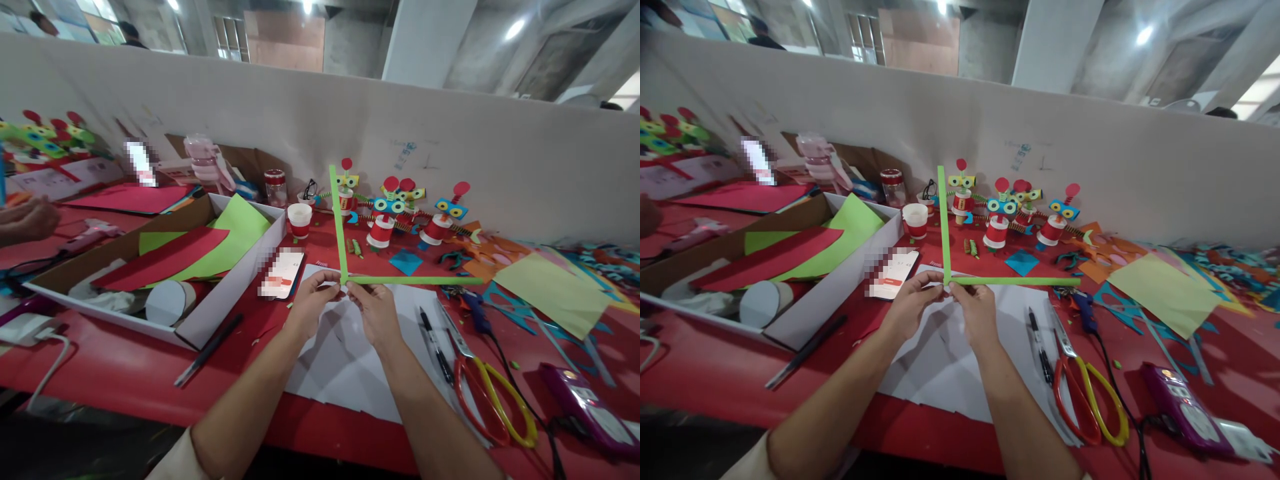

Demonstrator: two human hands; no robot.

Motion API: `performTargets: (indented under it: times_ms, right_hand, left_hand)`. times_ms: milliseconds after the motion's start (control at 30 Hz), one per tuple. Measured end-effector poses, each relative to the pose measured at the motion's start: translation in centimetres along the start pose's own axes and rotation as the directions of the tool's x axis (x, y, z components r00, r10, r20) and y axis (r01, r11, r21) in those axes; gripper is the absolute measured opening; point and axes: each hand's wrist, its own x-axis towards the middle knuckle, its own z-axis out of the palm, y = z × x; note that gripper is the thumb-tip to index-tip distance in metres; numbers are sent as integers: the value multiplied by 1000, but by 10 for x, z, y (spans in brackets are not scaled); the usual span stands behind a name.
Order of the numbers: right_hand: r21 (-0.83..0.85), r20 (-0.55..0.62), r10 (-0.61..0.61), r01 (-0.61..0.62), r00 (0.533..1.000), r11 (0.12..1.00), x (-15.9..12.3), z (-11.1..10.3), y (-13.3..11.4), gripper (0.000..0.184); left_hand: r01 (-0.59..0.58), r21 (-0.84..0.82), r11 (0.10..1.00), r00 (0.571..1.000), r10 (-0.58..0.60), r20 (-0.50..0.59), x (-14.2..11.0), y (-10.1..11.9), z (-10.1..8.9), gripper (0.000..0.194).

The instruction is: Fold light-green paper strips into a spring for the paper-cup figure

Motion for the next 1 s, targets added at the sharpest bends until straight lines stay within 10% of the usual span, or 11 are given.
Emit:
performTargets:
  times_ms: [333,1000]
  right_hand:
    - [4,108,-43,42,993,999,-3,1,-1,7]
    - [-95,106,-144,154,984,983,-1,-3,7,15]
  left_hand:
    - [-188,321,928,981,164,100,1,-3,-1,23]
    - [-165,271,948,985,145,92,0,0,1,14]
